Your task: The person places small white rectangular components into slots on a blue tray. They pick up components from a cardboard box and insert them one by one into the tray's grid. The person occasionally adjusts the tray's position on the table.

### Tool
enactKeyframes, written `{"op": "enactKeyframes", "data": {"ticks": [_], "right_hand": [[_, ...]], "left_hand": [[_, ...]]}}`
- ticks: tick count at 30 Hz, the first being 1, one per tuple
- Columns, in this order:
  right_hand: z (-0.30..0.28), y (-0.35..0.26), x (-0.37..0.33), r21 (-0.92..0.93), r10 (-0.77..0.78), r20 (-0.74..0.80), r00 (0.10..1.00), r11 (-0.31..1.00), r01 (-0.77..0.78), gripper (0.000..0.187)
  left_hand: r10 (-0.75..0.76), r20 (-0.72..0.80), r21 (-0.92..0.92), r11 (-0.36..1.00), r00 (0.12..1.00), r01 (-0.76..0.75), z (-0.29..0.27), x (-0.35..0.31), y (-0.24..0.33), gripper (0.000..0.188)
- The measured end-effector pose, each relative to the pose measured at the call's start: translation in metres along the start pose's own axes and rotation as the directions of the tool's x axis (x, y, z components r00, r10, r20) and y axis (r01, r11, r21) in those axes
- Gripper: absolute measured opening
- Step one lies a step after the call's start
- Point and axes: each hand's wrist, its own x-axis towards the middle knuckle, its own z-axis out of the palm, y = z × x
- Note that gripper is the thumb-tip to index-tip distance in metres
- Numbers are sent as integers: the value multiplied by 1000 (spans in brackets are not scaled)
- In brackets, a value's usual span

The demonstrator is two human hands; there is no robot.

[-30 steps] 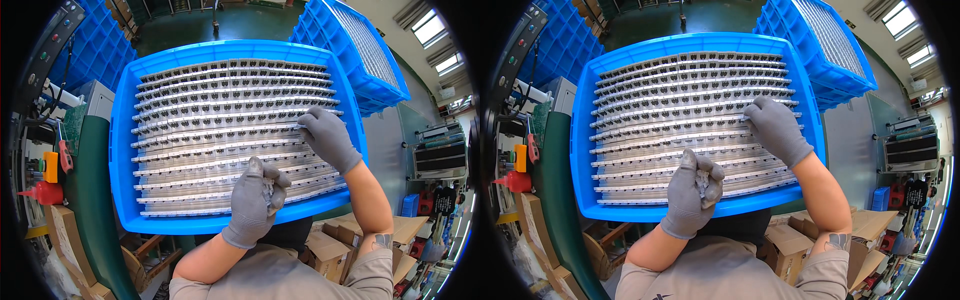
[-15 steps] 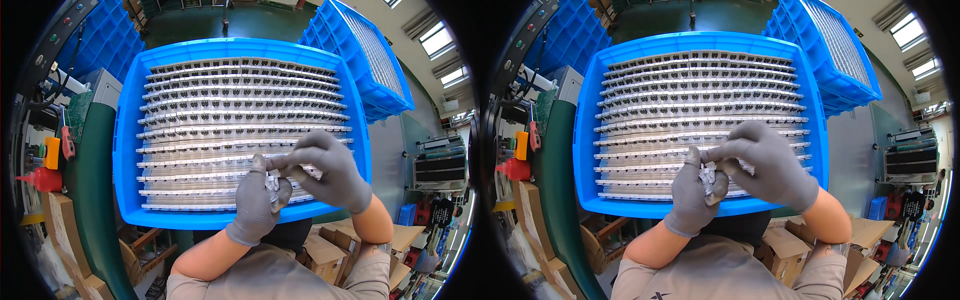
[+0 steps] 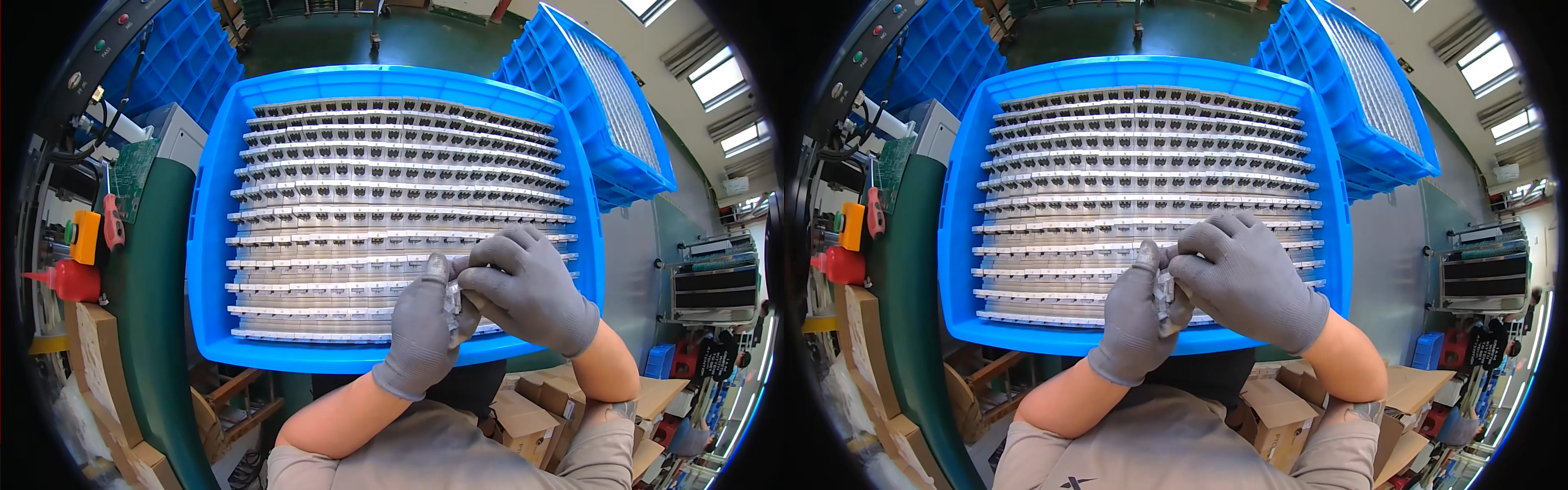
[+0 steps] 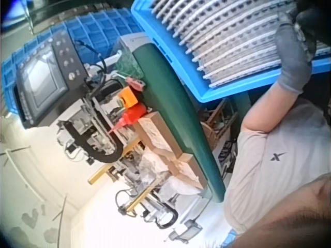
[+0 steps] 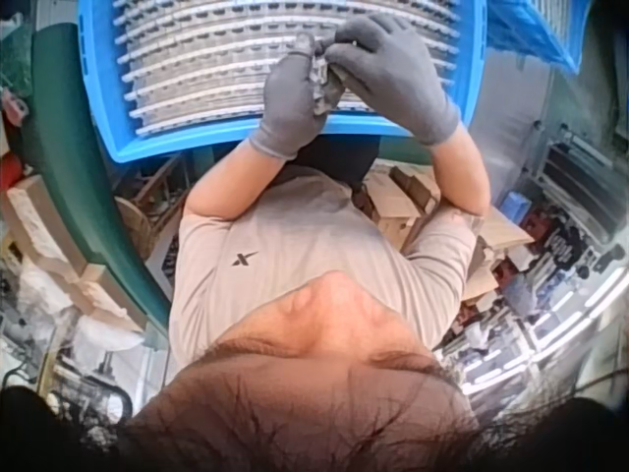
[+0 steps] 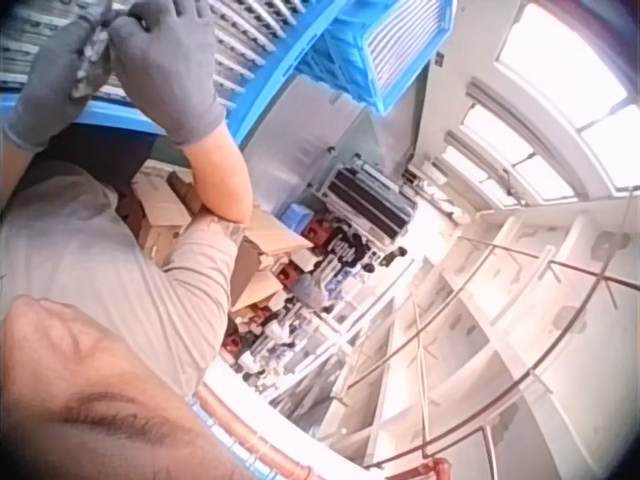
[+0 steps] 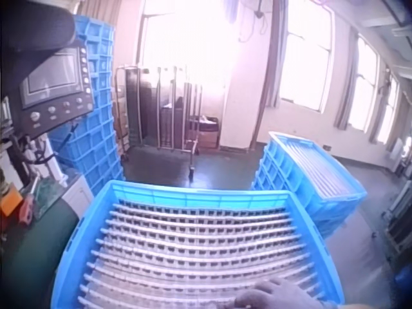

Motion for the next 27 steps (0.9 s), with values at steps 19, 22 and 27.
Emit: {"op": "enactKeyframes", "data": {"ticks": [19,22,27], "right_hand": [[13,88,-24,36,258,-107,960,966,-255,9],[24,97,-28,0,218,-30,975,976,-219,6],[34,96,-19,-15,188,-9,982,982,-188,5]], "left_hand": [[-6,-98,-8,1000,995,5,0,-2,-3,43],[-12,-81,-10,1000,997,11,-1,0,-3,42],[-38,-80,-6,999,996,37,-1,-1,-1,42]]}}
